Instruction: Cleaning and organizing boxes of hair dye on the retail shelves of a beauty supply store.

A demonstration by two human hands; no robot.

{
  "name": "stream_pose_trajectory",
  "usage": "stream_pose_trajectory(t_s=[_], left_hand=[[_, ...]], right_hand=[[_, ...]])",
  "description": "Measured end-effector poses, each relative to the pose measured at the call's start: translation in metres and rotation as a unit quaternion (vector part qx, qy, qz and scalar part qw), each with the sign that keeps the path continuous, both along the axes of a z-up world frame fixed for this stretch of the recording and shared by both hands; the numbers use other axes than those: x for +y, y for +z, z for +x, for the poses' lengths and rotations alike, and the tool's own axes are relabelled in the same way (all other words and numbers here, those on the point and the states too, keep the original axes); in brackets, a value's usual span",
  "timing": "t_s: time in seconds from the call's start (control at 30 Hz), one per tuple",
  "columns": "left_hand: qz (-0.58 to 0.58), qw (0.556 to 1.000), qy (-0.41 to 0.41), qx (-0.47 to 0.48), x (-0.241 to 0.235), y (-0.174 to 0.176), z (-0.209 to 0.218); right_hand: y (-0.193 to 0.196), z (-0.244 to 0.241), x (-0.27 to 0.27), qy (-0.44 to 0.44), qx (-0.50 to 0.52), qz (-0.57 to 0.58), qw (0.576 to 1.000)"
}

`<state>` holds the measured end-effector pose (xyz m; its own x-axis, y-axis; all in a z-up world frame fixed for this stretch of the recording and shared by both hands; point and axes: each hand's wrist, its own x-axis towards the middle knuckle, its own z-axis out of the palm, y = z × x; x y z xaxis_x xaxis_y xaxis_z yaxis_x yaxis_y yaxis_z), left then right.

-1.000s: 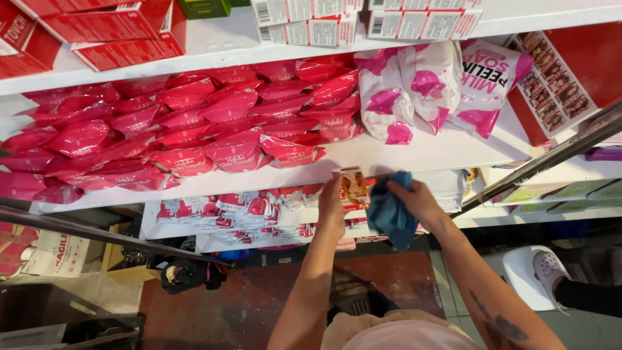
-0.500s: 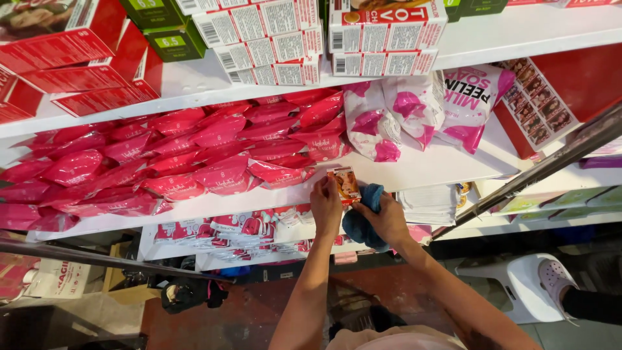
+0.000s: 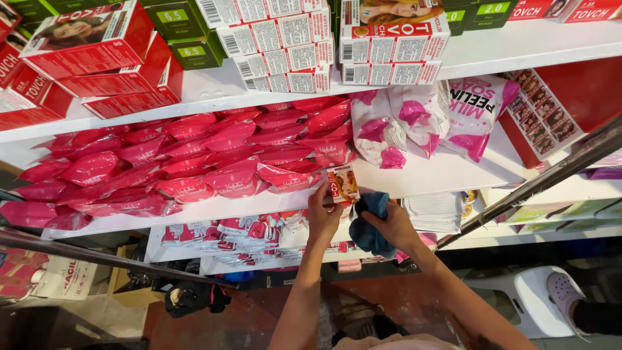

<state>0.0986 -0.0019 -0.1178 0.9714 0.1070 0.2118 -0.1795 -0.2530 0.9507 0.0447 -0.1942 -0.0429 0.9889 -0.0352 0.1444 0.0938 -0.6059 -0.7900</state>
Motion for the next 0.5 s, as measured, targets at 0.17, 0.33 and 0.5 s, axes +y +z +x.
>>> stream_pose_trajectory(t_s=[0.17, 0.33, 0.5], left_hand=[[0.014, 1.0, -0.006, -0.026, 0.002, 0.006, -0.01], [0.192, 0.971, 0.104, -0.096, -0.001, 0.051, -0.038], [0.204, 0.967, 0.086, -0.127, 0.0, 0.128, -0.076]], right_hand=[[-0.004, -0.018, -0.014, -0.017, 0.098, 0.044, 0.994], [0.005, -0.022, -0.012, 0.032, -0.125, 0.054, 0.99], [0.055, -0.033, 0.009, -0.01, -0.21, -0.001, 0.978]])
